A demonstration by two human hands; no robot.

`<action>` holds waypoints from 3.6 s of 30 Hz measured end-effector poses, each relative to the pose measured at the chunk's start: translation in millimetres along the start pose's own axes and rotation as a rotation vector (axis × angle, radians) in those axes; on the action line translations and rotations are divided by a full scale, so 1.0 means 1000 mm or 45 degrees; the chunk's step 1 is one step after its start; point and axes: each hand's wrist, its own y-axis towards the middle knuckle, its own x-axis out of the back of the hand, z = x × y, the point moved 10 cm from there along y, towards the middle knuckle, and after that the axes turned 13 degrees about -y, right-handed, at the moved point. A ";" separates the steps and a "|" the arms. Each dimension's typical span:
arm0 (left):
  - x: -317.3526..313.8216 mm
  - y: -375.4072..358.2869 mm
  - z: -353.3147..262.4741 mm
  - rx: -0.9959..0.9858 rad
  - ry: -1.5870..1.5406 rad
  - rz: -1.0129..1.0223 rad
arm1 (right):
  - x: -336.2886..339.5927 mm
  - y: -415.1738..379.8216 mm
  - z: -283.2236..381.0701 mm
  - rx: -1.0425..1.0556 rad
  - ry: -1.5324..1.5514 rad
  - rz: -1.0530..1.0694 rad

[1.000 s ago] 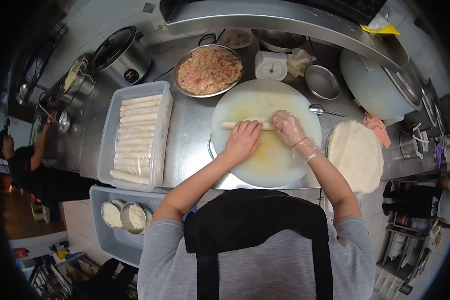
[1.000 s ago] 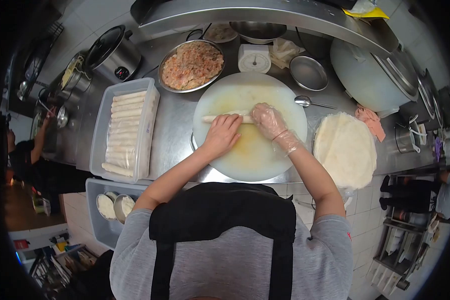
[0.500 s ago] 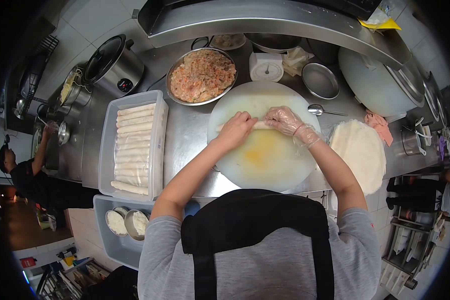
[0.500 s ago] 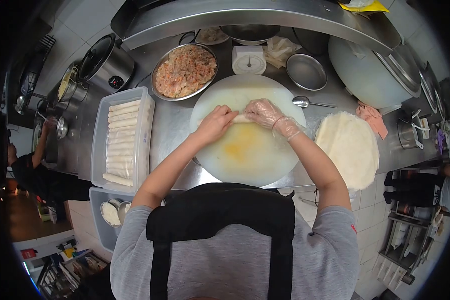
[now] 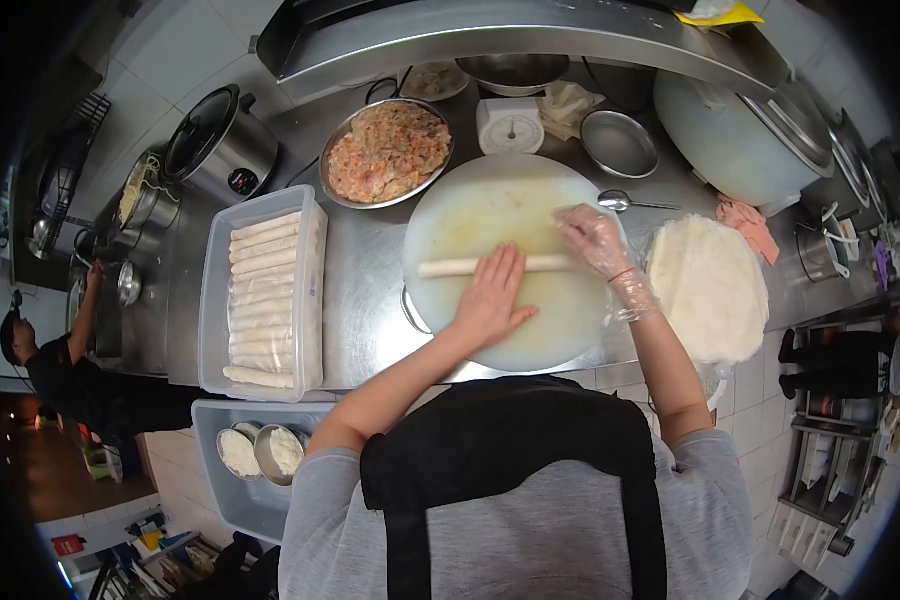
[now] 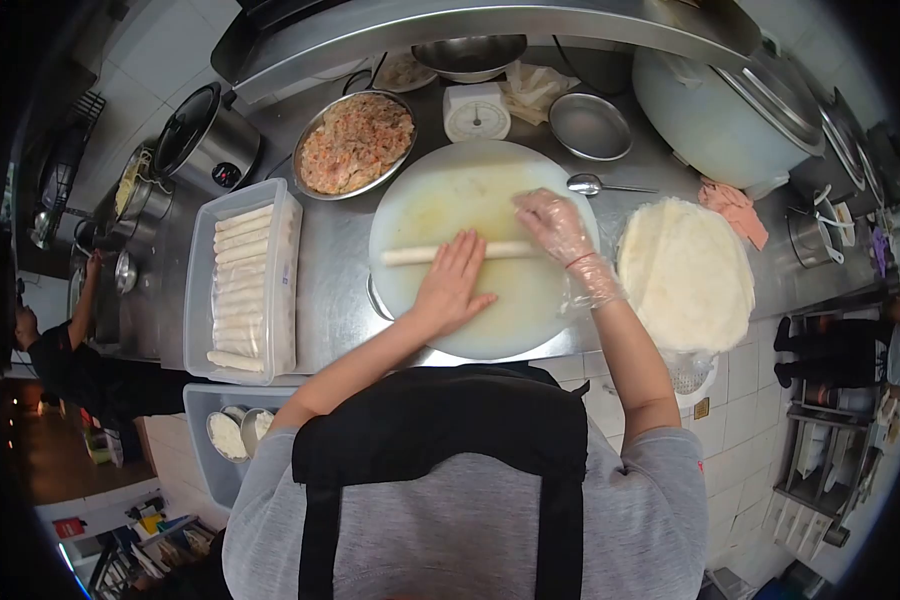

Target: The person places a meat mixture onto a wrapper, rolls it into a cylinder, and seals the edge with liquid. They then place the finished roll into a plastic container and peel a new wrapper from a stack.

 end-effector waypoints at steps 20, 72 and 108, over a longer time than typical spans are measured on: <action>0.133 0.097 -0.039 -0.217 -0.942 -0.315 | 0.102 -0.039 0.114 0.241 -0.277 -0.478; 0.147 0.061 -0.055 0.010 -1.786 -0.286 | 0.104 -0.024 0.156 0.368 0.034 -0.480; 0.153 0.060 -0.040 0.054 -1.557 -0.553 | 0.092 -0.014 0.166 0.525 0.079 -0.430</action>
